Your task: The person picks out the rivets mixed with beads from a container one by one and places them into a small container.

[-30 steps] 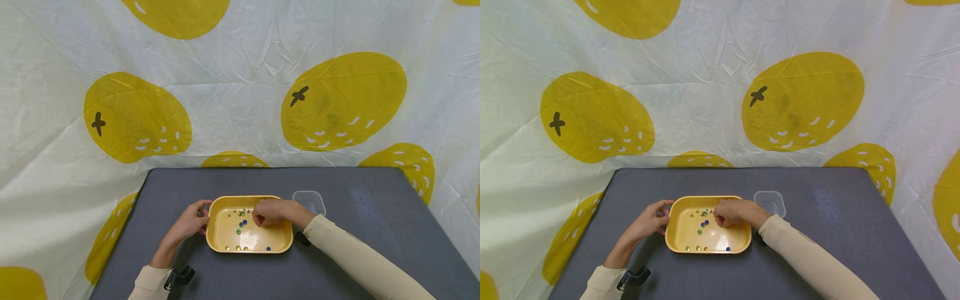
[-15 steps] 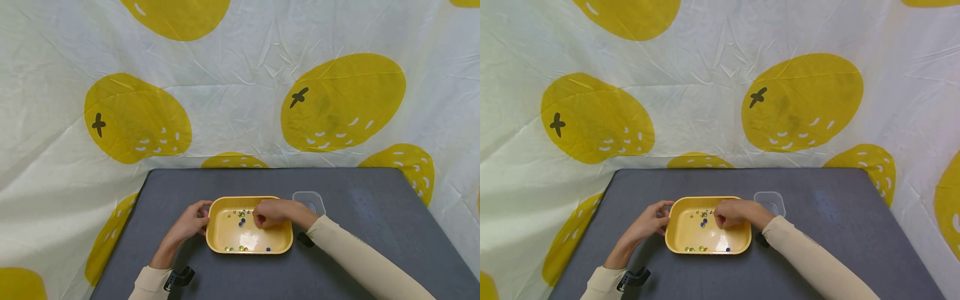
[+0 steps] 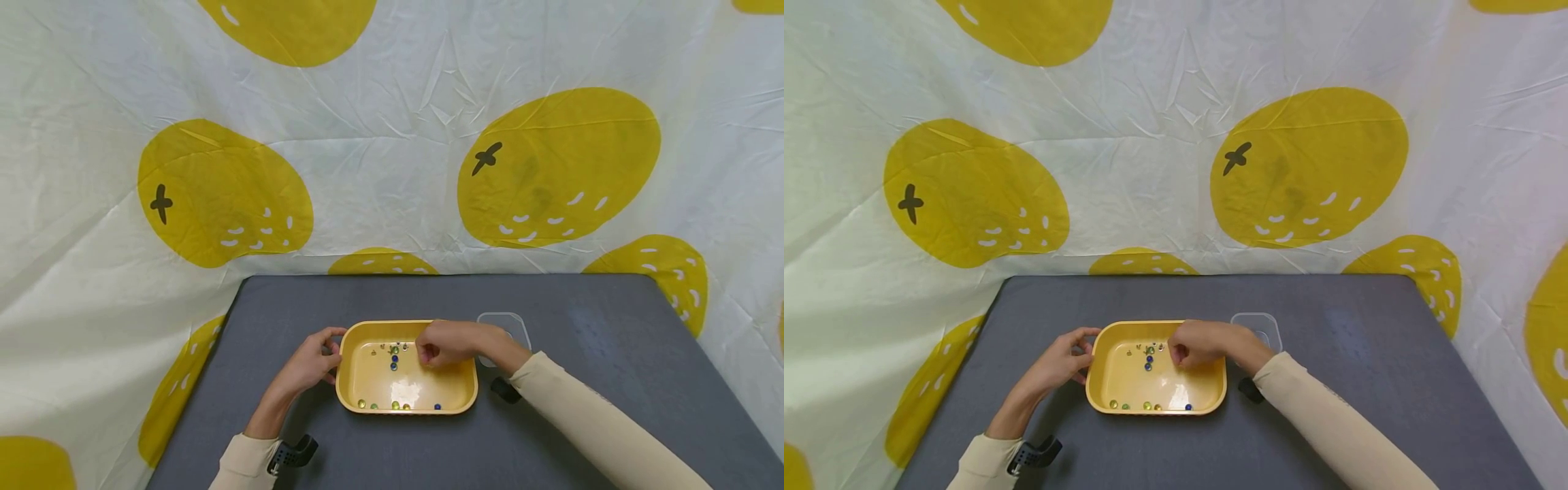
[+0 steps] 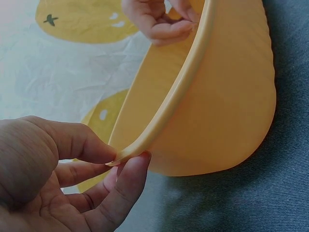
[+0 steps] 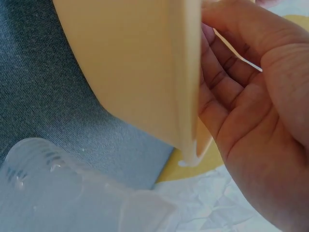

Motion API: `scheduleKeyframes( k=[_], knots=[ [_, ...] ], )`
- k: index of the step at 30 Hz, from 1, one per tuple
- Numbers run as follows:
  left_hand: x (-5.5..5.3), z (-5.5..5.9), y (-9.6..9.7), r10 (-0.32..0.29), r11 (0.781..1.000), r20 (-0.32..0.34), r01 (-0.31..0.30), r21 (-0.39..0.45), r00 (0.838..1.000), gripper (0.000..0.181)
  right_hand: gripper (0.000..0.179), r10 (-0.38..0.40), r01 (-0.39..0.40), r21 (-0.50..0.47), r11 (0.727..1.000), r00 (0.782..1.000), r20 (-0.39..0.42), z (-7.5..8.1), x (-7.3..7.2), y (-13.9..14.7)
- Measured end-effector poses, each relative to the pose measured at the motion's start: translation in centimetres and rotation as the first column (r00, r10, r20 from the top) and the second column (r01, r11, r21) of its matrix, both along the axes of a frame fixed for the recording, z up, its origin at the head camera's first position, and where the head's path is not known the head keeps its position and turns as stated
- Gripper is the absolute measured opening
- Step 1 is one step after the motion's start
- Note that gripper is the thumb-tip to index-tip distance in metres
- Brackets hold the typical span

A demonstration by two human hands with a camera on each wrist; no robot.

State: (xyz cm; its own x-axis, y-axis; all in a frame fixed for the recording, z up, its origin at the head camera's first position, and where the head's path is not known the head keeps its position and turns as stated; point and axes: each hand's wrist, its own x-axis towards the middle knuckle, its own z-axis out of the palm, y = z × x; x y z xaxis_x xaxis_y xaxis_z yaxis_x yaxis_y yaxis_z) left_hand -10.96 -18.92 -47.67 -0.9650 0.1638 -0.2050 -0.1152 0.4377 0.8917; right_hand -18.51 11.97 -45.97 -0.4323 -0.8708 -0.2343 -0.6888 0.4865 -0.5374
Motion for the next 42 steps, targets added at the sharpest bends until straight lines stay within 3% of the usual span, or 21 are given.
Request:
scheduleKeyframes(
  k=[12,25,42],
  knots=[
    [0.7,0.0,0.3,0.015,1.000,0.008,-0.015,-0.003,1.000,0.050,0.007,-0.005,0.005,-0.046,0.999,1.000,-0.003,1.3,0.3,1.8],
    [0.8,-0.3,0.2,0.012,1.000,-0.011,-0.012,-0.007,1.000,0.050,0.008,-0.063,0.063,-0.073,0.995,0.998,0.001,2.1,0.4,3.5],
    [0.6,0.3,0.2,0.002,1.000,0.002,-0.002,-0.001,1.000,0.050,0.014,-0.087,0.079,-0.198,0.977,0.996,-0.034,3.6,0.6,6.4]
  ],
)
